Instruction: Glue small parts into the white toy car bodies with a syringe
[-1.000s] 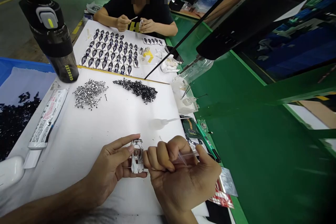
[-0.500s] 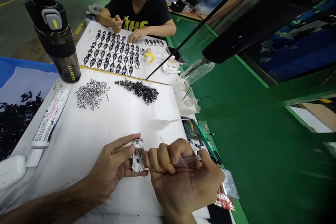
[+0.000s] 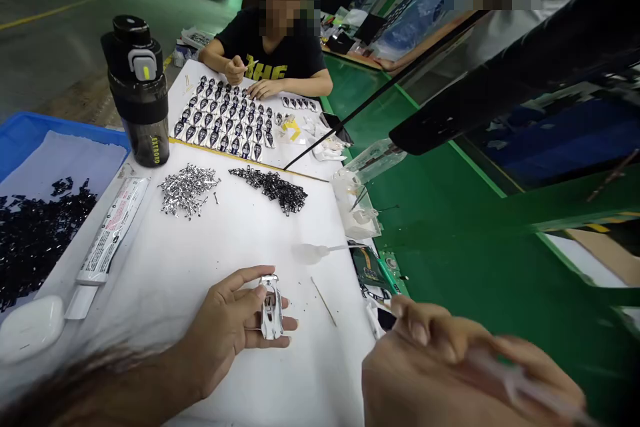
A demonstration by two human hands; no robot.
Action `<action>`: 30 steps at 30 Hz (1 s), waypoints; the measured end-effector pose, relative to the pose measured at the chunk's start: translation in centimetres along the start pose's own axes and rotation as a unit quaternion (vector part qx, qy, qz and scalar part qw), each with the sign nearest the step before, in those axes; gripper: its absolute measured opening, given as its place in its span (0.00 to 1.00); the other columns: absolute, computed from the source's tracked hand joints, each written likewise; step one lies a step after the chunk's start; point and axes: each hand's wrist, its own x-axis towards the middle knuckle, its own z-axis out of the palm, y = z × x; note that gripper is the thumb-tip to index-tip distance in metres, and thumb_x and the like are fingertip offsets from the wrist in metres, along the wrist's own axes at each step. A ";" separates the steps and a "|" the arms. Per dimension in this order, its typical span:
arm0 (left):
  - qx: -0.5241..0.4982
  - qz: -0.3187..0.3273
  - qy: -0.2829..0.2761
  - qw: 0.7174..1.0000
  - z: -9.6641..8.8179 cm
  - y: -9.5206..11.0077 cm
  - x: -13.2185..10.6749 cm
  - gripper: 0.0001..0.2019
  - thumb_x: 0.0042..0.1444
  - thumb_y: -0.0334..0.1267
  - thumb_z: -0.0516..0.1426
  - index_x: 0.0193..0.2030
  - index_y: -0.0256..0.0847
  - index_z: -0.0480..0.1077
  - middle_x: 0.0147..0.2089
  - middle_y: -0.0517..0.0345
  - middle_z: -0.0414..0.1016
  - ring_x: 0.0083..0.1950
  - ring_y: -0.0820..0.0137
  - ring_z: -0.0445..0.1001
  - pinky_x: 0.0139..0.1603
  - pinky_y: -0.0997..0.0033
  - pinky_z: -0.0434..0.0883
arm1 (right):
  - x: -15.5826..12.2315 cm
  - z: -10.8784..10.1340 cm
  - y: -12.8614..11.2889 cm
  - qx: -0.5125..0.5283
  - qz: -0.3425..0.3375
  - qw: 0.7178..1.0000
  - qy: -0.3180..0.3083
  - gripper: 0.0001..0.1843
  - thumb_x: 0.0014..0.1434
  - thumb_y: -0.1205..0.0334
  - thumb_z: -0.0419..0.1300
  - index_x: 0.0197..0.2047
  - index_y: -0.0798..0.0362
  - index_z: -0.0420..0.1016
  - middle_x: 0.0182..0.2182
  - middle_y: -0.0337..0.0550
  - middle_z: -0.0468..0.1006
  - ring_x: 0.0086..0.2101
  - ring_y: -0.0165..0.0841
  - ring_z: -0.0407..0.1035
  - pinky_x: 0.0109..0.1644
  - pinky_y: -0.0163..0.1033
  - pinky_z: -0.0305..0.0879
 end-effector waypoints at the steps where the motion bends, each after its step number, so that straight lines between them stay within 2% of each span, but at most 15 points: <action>1: 0.000 0.001 -0.002 1.000 0.0 0.0 0.0 0.18 0.62 0.35 0.59 0.58 0.36 0.71 0.41 0.45 0.81 0.42 0.55 0.83 0.48 0.51 0.77 | 0.9 0.0 0.4 -0.044 -0.043 0.996 0.057 0.20 0.47 0.40 0.63 0.27 0.47 0.64 0.17 0.30 0.61 0.24 0.30 0.61 0.36 0.40 0.66; 3: -0.002 0.003 -0.004 1.000 0.0 0.0 0.0 0.17 0.63 0.34 0.58 0.58 0.36 0.70 0.41 0.46 0.80 0.42 0.55 0.83 0.49 0.50 0.77 | 1.5 0.5 0.9 -0.123 -0.108 0.981 0.106 0.11 0.49 0.54 0.66 0.31 0.49 0.70 0.24 0.35 0.71 0.30 0.34 0.69 0.39 0.44 0.67; 5: 0.001 0.000 -0.003 1.000 0.0 0.0 0.0 0.16 0.63 0.34 0.57 0.57 0.36 0.70 0.40 0.46 0.80 0.41 0.56 0.83 0.47 0.51 0.77 | 0.3 1.3 0.9 -0.194 -0.220 0.948 0.127 0.09 0.52 0.64 0.65 0.39 0.52 0.75 0.35 0.42 0.77 0.37 0.39 0.72 0.45 0.48 0.68; 7: 0.010 -0.003 -0.003 1.000 0.0 0.0 0.0 0.16 0.63 0.35 0.57 0.57 0.36 0.70 0.39 0.47 0.79 0.40 0.57 0.83 0.45 0.52 0.77 | -1.6 2.4 0.4 -0.244 -0.341 0.903 0.096 0.12 0.57 0.66 0.61 0.45 0.51 0.76 0.39 0.46 0.77 0.40 0.41 0.73 0.47 0.50 0.68; 8: 0.017 -0.001 -0.005 1.000 0.0 0.0 0.0 0.16 0.63 0.36 0.57 0.56 0.36 0.70 0.39 0.47 0.79 0.39 0.57 0.83 0.44 0.53 0.77 | -2.3 3.3 0.2 -0.269 -0.374 0.887 0.045 0.11 0.59 0.66 0.60 0.46 0.51 0.77 0.39 0.46 0.78 0.40 0.41 0.74 0.47 0.49 0.69; 10: 0.032 0.002 -0.011 0.999 0.1 0.0 0.1 0.17 0.62 0.39 0.58 0.56 0.36 0.69 0.37 0.49 0.78 0.37 0.59 0.82 0.43 0.54 0.76 | -2.6 5.6 0.2 -0.359 -0.347 0.859 -0.112 0.10 0.61 0.65 0.59 0.46 0.51 0.76 0.39 0.46 0.78 0.38 0.40 0.74 0.45 0.47 0.70; 11: 0.042 0.003 -0.013 0.999 0.1 0.0 0.1 0.17 0.61 0.40 0.59 0.55 0.36 0.69 0.36 0.50 0.77 0.36 0.59 0.81 0.42 0.54 0.76 | -2.2 7.1 0.5 -0.427 -0.310 0.829 -0.187 0.10 0.63 0.64 0.58 0.47 0.51 0.75 0.40 0.47 0.78 0.39 0.40 0.74 0.45 0.46 0.70; 12: 0.053 0.004 -0.015 0.998 0.1 0.0 0.1 0.18 0.60 0.42 0.59 0.55 0.36 0.69 0.36 0.51 0.76 0.35 0.60 0.81 0.42 0.54 0.76 | -1.4 8.8 1.1 -0.507 -0.256 0.786 -0.245 0.11 0.65 0.64 0.55 0.49 0.53 0.74 0.43 0.49 0.78 0.41 0.40 0.74 0.45 0.45 0.70; 13: 0.062 0.004 -0.015 0.998 0.1 0.0 0.1 0.19 0.60 0.43 0.60 0.54 0.36 0.68 0.35 0.52 0.76 0.35 0.60 0.81 0.42 0.54 0.76 | -0.4 10.4 1.8 -0.612 -0.189 0.715 -0.281 0.14 0.67 0.65 0.52 0.53 0.53 0.71 0.47 0.51 0.77 0.43 0.39 0.74 0.46 0.44 0.70; 14: 0.070 0.004 -0.015 0.997 0.1 0.0 0.1 0.20 0.59 0.44 0.60 0.54 0.36 0.68 0.35 0.52 0.75 0.35 0.60 0.81 0.41 0.54 0.76 | 0.7 12.1 2.6 -0.648 -0.162 0.686 -0.287 0.14 0.67 0.65 0.52 0.53 0.56 0.71 0.48 0.55 0.76 0.43 0.41 0.74 0.46 0.45 0.70; 16: 0.075 0.005 -0.017 0.997 0.0 -0.1 0.1 0.21 0.58 0.45 0.61 0.54 0.37 0.68 0.36 0.52 0.75 0.35 0.59 0.81 0.41 0.54 0.75 | 2.7 14.8 4.1 -0.701 -0.123 0.648 -0.272 0.14 0.68 0.65 0.52 0.50 0.63 0.72 0.46 0.62 0.75 0.44 0.45 0.74 0.47 0.48 0.69; 19: 0.072 0.009 -0.031 0.997 -0.3 -0.3 0.3 0.23 0.57 0.47 0.61 0.55 0.37 0.67 0.36 0.52 0.75 0.35 0.60 0.81 0.41 0.54 0.75 | 4.4 16.8 5.7 -0.741 -0.090 0.622 -0.236 0.15 0.69 0.60 0.54 0.52 0.63 0.71 0.47 0.58 0.76 0.45 0.42 0.74 0.49 0.50 0.70; 21: 0.070 0.013 -0.038 0.997 -0.4 -0.4 0.4 0.24 0.56 0.48 0.62 0.55 0.37 0.67 0.37 0.51 0.75 0.35 0.60 0.80 0.41 0.54 0.75 | 4.7 17.1 6.1 -0.758 -0.072 0.608 -0.224 0.17 0.68 0.56 0.57 0.54 0.59 0.71 0.49 0.51 0.76 0.46 0.39 0.74 0.51 0.50 0.71; 23: 0.072 0.014 -0.039 0.997 -0.4 -0.5 0.4 0.25 0.56 0.48 0.62 0.55 0.36 0.67 0.37 0.51 0.74 0.35 0.60 0.80 0.41 0.54 0.75 | 4.9 17.0 6.1 -0.765 -0.060 0.601 -0.223 0.19 0.67 0.54 0.59 0.54 0.57 0.71 0.50 0.49 0.75 0.47 0.38 0.73 0.51 0.50 0.72; 30: 0.082 0.005 -0.031 0.996 -0.2 -0.2 0.4 0.26 0.53 0.50 0.63 0.54 0.37 0.68 0.35 0.52 0.75 0.35 0.58 0.81 0.40 0.55 0.75 | 6.3 16.3 6.0 -0.752 -0.032 0.607 -0.255 0.17 0.66 0.53 0.59 0.52 0.56 0.73 0.49 0.48 0.76 0.47 0.37 0.73 0.51 0.49 0.72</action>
